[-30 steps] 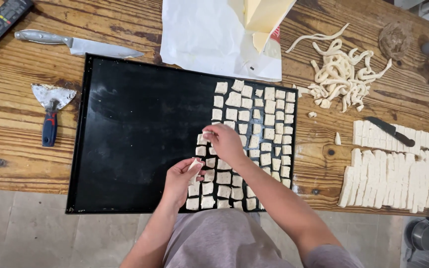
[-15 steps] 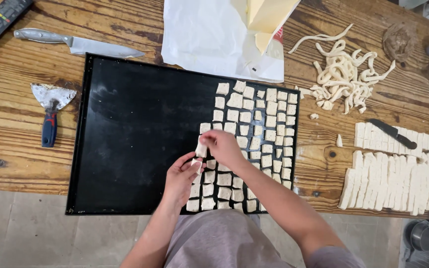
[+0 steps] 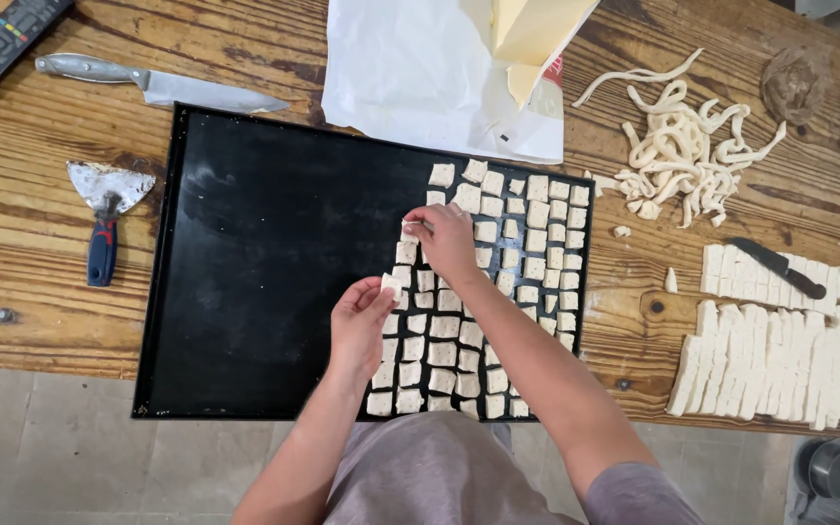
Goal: Cutting dough into small squares and arranging them on a baking tray
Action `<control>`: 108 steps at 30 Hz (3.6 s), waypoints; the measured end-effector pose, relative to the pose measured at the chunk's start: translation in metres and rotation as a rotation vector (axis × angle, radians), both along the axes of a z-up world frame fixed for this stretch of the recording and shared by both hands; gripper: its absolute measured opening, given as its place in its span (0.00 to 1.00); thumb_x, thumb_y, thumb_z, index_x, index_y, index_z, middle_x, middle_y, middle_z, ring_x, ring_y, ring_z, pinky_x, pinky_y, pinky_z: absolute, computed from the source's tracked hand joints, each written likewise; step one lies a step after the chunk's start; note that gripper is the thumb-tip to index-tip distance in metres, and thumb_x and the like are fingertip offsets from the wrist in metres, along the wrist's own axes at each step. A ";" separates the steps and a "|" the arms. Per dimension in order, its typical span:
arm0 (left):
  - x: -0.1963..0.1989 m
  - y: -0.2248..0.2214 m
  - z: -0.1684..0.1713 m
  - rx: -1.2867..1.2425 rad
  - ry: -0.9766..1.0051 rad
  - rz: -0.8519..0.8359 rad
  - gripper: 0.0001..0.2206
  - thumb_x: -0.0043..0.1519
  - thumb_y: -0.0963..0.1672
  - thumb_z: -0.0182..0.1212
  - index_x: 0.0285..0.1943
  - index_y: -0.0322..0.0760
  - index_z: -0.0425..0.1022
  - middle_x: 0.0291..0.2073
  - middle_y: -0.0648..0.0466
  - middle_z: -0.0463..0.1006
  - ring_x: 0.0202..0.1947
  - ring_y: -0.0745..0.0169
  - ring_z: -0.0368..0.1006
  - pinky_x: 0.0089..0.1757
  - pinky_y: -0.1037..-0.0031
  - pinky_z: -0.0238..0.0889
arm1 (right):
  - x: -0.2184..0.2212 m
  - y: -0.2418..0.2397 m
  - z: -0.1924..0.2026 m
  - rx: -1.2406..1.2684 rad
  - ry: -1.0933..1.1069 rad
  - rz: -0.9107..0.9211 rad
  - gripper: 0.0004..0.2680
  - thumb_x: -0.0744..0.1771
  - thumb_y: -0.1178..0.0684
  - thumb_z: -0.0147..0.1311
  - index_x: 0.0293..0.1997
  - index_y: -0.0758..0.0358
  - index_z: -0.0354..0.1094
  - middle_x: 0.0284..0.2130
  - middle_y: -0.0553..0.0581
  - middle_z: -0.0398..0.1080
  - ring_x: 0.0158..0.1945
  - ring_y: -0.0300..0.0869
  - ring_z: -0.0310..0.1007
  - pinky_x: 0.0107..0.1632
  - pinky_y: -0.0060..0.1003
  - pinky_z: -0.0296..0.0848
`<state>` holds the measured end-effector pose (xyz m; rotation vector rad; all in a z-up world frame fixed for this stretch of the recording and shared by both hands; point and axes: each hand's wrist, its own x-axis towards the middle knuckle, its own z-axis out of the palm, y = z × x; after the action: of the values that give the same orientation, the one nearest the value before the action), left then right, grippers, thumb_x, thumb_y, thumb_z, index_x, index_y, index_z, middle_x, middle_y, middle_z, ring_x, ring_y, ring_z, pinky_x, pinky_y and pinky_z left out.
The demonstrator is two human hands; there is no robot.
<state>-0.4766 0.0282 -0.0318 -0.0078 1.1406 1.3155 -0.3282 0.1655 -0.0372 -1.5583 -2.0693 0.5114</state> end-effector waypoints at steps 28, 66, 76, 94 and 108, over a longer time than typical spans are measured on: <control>-0.081 -0.094 0.014 -0.107 -0.040 -0.052 0.11 0.71 0.44 0.49 0.55 0.34 0.72 0.44 0.47 0.78 0.46 0.48 0.77 0.51 0.66 0.70 | 0.122 -0.061 0.069 -0.028 0.232 -0.258 0.10 0.72 0.46 0.47 0.52 0.60 0.67 0.28 0.48 0.62 0.26 0.37 0.60 0.31 0.35 0.62; 0.449 -0.067 0.055 0.357 -0.485 -1.023 0.26 0.69 0.43 0.51 0.76 0.33 0.49 0.49 0.29 0.73 0.14 0.47 0.74 0.11 0.66 0.70 | 0.500 -0.228 0.085 -0.544 1.003 -0.616 0.08 0.68 0.57 0.59 0.52 0.64 0.72 0.34 0.54 0.73 0.32 0.40 0.75 0.33 0.35 0.80; 0.244 -0.018 0.067 0.331 -0.059 -0.796 0.15 0.64 0.39 0.63 0.59 0.30 0.73 0.30 0.35 0.80 0.12 0.49 0.76 0.14 0.70 0.72 | 0.316 -0.101 0.028 -0.548 1.245 -0.553 0.07 0.69 0.56 0.58 0.50 0.66 0.71 0.34 0.51 0.70 0.32 0.38 0.78 0.37 0.28 0.83; -0.060 -0.071 0.093 0.162 0.118 -0.510 0.22 0.67 0.42 0.51 0.72 0.36 0.60 0.42 0.45 0.75 0.24 0.62 0.70 0.21 0.71 0.74 | -0.035 0.020 0.064 0.191 0.089 -0.169 0.13 0.65 0.54 0.65 0.50 0.57 0.64 0.47 0.58 0.63 0.50 0.51 0.66 0.51 0.46 0.67; -0.076 -0.104 0.077 0.165 0.124 -0.823 0.15 0.67 0.42 0.54 0.62 0.34 0.68 0.23 0.46 0.77 0.18 0.60 0.74 0.28 0.73 0.70 | -0.024 -0.168 0.090 -0.679 0.528 -0.171 0.07 0.69 0.50 0.55 0.51 0.54 0.74 0.29 0.45 0.68 0.28 0.32 0.63 0.34 0.27 0.63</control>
<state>-0.5530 -0.0762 0.0451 0.6100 0.9702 0.6673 -0.3523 -0.0024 0.0530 -1.6746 -1.4051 1.4876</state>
